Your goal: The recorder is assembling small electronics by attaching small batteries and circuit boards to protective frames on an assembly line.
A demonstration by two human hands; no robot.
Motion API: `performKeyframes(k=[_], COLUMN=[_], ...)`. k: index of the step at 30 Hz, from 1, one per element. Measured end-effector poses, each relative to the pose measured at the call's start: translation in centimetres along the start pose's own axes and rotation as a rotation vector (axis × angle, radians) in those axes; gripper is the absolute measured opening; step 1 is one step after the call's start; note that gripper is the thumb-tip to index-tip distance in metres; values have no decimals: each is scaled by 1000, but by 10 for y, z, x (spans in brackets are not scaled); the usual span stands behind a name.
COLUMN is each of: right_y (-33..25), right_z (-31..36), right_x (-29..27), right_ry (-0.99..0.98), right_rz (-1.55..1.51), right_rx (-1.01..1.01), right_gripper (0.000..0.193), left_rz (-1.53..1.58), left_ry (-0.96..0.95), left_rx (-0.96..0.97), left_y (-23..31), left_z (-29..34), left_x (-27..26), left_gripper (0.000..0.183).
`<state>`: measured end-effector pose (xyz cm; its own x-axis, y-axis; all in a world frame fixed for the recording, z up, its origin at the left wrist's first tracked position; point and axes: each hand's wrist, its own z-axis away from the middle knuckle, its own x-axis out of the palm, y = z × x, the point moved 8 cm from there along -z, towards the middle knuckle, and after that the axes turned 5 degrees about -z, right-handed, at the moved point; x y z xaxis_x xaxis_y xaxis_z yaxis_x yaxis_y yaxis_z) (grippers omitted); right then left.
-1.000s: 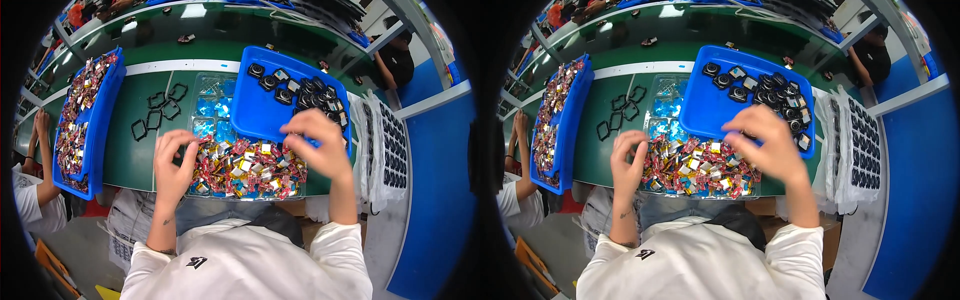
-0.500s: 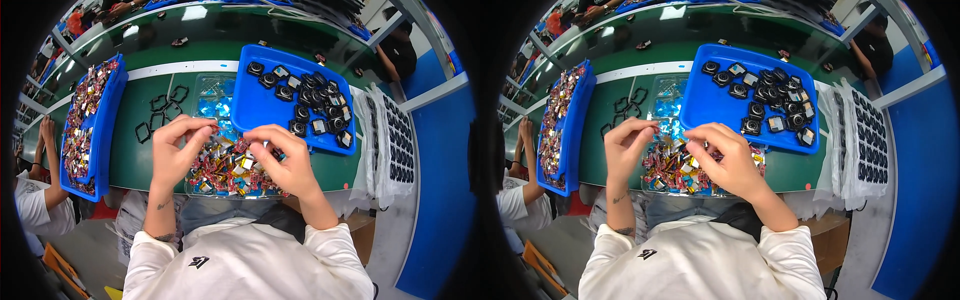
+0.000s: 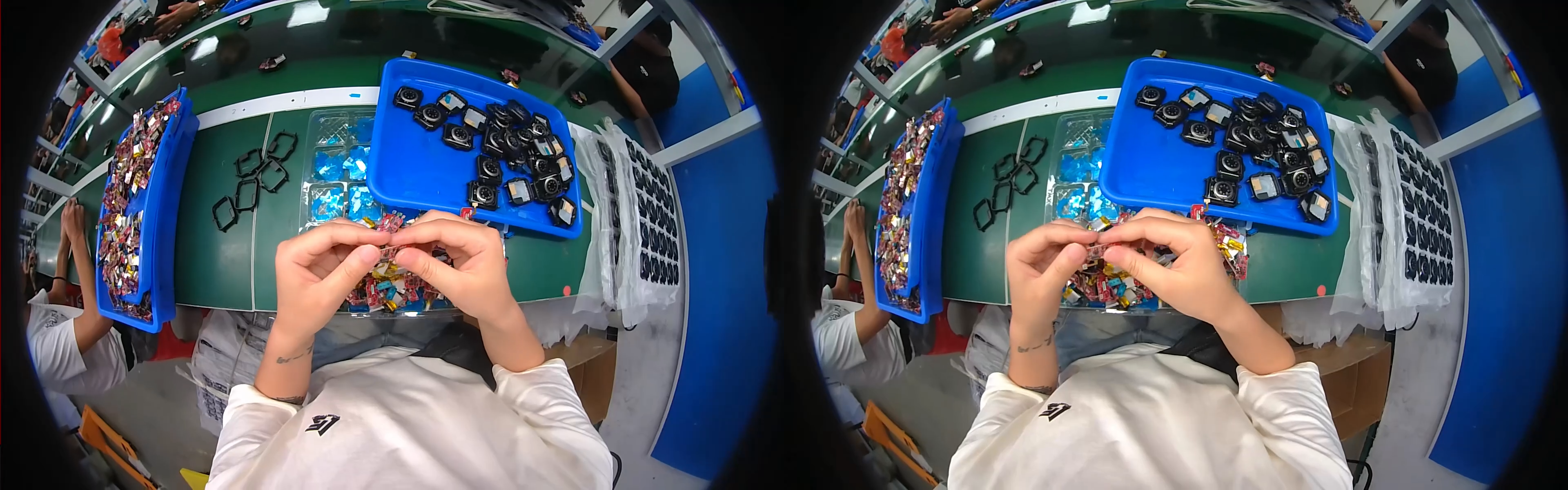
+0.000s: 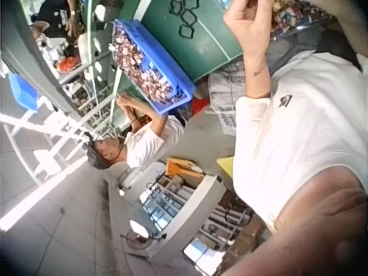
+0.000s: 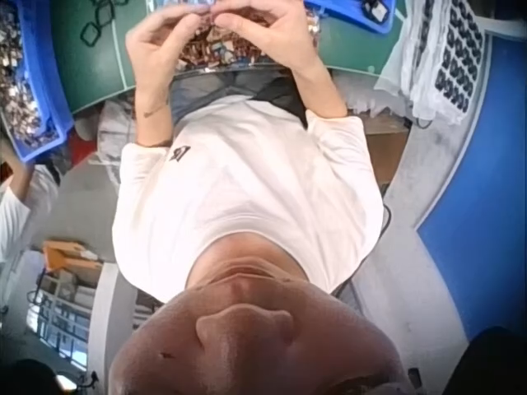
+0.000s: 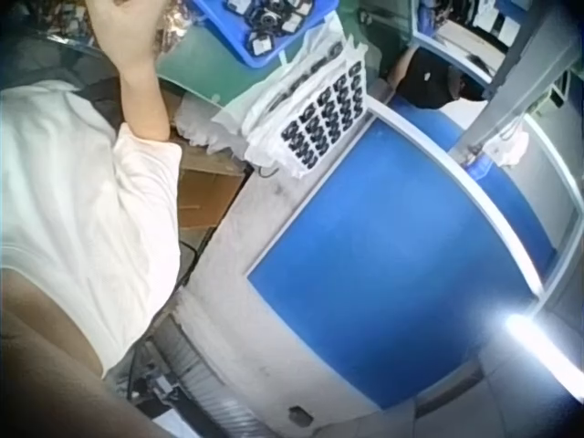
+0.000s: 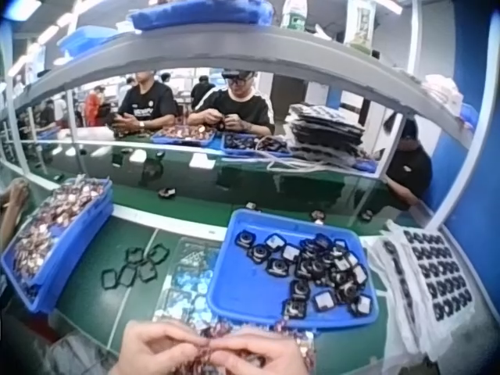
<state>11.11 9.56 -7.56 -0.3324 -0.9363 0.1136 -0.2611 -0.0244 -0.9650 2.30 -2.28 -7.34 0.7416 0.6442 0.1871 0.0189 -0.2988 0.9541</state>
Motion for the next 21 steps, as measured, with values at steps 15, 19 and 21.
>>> performKeyframes(k=[15,19,21], right_y=[-11,-4,-5], right_z=[6,9,10], right_x=[6,-1,-1], right_ry=[-11,67,67], right_rz=[199,115,109], right_rx=[-145,-140,-136], right_gripper=[10,11,12], left_rz=[164,53,-11], left_ry=[67,157,138], left_rx=[-50,88,158], left_y=[-14,-9,-3], left_z=[15,23,22], left_x=[-14,-14,-13], left_gripper=[17,24,25])
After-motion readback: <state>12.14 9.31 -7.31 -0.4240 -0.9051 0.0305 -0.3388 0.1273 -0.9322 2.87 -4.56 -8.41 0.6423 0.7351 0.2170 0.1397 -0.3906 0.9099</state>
